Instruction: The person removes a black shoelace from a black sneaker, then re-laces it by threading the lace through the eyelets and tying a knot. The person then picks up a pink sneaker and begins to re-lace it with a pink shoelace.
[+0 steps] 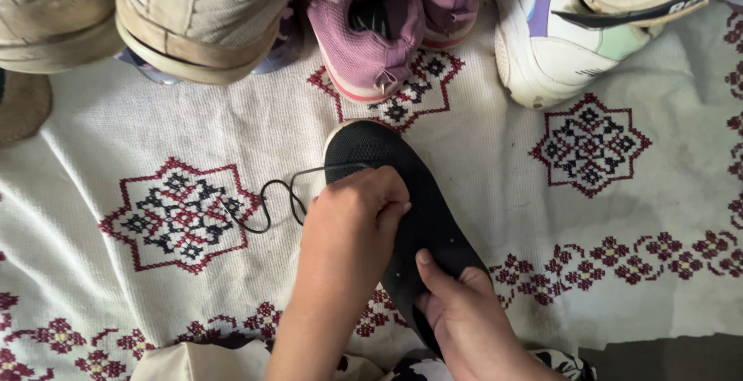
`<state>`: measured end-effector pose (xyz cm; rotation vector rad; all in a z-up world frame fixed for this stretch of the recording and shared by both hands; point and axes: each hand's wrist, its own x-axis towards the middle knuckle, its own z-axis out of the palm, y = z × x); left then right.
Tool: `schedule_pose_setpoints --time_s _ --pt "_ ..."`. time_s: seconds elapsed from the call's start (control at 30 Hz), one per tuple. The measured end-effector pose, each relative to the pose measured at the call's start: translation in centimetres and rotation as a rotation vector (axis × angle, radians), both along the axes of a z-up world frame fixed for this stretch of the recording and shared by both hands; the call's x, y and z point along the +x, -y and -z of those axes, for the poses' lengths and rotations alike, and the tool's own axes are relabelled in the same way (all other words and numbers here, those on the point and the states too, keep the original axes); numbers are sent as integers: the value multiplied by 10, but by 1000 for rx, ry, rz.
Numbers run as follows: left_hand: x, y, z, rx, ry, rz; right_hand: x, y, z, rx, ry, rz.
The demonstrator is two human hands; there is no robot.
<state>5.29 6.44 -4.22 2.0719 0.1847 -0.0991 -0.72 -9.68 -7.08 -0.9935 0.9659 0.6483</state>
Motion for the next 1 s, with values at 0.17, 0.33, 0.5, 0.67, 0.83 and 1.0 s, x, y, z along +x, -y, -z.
schedule_pose_setpoints --time_s 0.17,0.33,0.5,0.67,0.83,1.0 --pt "2 5 5 111 -20 20 4 5 7 125 38 92" --pt "-1 4 9 99 -27 31 14 2 2 181 -89 211" --pt "1 8 9 76 -6 2 26 -2 -6 124 -152 183" --pt "3 8 4 80 -33 1 24 -4 -5 128 -107 68" --pt "-4 0 -7 139 -9 -28 15 -6 -3 193 -9 7" --pt "-19 -10 -22 194 -45 -94 5 -14 -6 248 36 -79"
